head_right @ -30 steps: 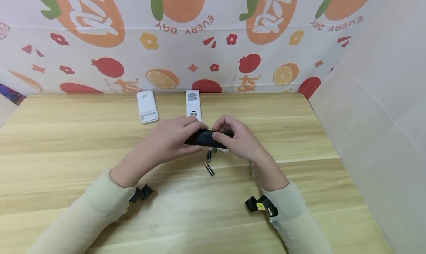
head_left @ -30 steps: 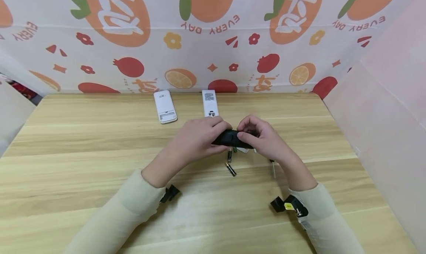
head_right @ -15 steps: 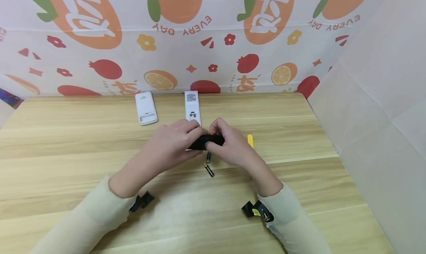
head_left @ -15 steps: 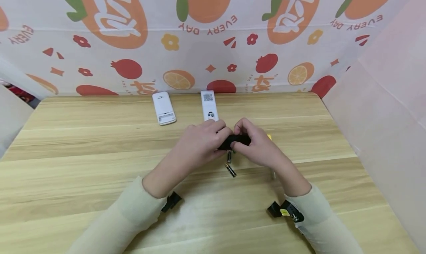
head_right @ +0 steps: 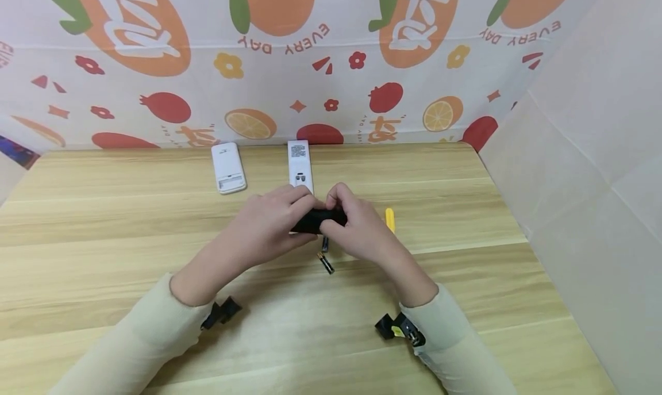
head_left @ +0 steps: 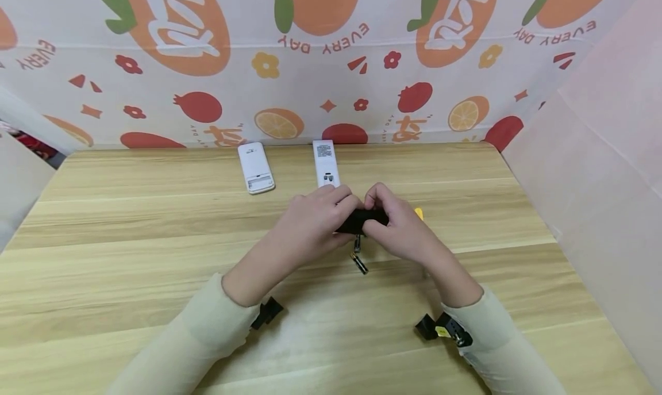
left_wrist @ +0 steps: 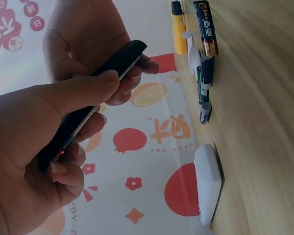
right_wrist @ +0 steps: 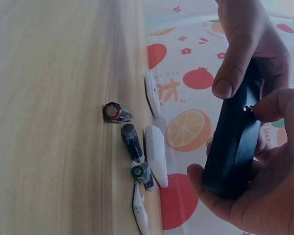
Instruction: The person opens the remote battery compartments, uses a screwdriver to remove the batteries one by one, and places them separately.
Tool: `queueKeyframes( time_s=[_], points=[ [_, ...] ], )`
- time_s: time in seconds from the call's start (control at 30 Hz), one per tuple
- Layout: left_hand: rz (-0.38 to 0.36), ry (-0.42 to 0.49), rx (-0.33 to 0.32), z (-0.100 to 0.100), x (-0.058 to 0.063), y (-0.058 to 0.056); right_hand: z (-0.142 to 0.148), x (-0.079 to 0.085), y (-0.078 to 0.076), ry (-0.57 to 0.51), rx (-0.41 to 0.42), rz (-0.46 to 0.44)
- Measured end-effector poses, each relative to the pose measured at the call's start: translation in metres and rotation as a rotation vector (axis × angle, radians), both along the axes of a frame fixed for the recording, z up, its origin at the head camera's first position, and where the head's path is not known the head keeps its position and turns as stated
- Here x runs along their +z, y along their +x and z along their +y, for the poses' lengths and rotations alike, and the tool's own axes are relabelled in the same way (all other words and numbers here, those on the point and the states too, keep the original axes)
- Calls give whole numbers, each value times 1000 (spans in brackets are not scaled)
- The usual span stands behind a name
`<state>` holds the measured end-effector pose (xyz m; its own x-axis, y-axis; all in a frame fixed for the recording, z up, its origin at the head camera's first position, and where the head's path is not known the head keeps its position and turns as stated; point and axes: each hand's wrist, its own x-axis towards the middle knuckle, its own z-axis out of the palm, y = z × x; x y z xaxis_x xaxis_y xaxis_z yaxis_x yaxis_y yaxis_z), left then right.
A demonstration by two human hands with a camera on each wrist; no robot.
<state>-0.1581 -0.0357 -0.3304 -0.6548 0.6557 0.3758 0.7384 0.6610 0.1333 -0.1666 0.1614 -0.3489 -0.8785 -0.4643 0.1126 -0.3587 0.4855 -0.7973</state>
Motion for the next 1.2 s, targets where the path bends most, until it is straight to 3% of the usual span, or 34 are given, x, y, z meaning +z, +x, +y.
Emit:
queueKeyframes(
  time_s=[0.23, 0.37, 0.47, 0.63, 0.9, 1.03, 1.2],
  points=[
    [-126, 48, 15, -11, 0, -9, -2, 34, 13, -105, 126, -38],
    [-173, 49, 49, -19, 3, -14, 10, 24, 2, -242, 154, -15],
    [-190, 34, 77, -24, 5, -18, 21, 14, -11, -266, 64, 26],
    [-206, 6, 111, -29, 5, -21, 38, 3, -24, -94, -88, 91],
    [-228, -12, 108, -31, 5, -21, 47, -7, -31, 274, -133, 183],
    [-231, -23, 120, -32, 5, -21, 52, -10, -35, 344, -214, 242],
    [-230, -46, 125, -32, 5, -21, 59, -15, -40, 414, -247, 227]
  ],
)
